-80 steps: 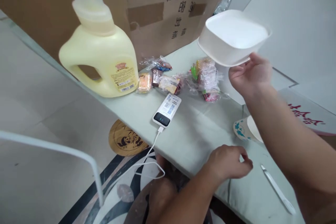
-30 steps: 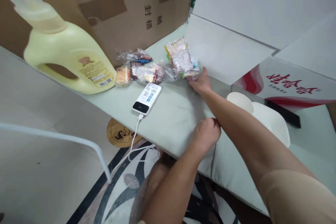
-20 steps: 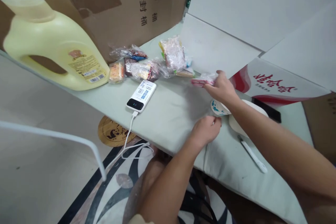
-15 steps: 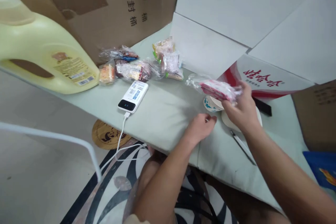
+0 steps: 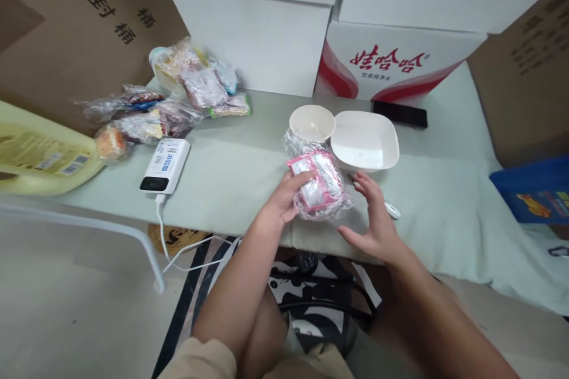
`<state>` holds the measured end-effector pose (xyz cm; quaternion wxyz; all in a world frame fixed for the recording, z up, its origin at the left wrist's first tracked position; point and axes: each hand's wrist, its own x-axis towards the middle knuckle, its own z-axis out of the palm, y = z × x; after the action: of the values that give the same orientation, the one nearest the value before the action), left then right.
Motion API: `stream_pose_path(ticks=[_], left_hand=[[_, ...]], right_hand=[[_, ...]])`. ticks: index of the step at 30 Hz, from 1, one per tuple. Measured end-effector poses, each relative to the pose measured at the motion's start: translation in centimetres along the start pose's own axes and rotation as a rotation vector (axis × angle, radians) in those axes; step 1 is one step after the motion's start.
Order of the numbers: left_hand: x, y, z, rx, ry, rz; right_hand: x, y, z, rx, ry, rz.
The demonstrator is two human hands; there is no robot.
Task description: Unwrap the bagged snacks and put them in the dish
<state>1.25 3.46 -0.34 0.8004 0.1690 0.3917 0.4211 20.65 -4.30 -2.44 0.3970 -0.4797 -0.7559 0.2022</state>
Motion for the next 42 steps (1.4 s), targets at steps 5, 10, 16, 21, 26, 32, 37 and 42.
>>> stream_pose_path(ticks=[5, 10, 16, 21, 26, 32, 37, 42], left_hand=[[-0.4, -1.4, 0.1, 0.199, -0.006, -0.045], [-0.8, -3.3, 0.8, 0.362, -0.01, 0.019], [-1.7, -3.7, 0.1, 0.472, -0.035, 0.032], [-1.4, -3.7, -0.4, 0.663, -0.019, 0.097], [-1.2, -3.6, -0.4, 0.746, -0.109, 0.115], [-1.0, -4.1, -1.0, 0.593, -0.119, 0.056], [-1.1, -4.6, -1.1, 0.355, -0.296, -0.032], [-1.4, -4.7, -0.8, 0.42, -0.359, 0.008]], right_hand=[[-0.7, 1.5, 0.1, -0.023, -0.055, -0.14], [-1.1, 1.1, 0.8, -0.032, -0.077, -0.188], [-1.5, -0.2, 1.3, -0.018, -0.063, -0.286], [-1.3, -0.4, 1.7, 0.072, -0.014, -0.309], [-0.9, -0.2, 1.2, 0.151, 0.006, -0.189], [-0.6, -0.3, 1.3, 0.204, 0.127, 0.073], [-0.4, -0.4, 2.0, 0.143, 0.295, 0.228], [-0.4, -0.1, 2.1, 0.21, 0.268, 0.239]])
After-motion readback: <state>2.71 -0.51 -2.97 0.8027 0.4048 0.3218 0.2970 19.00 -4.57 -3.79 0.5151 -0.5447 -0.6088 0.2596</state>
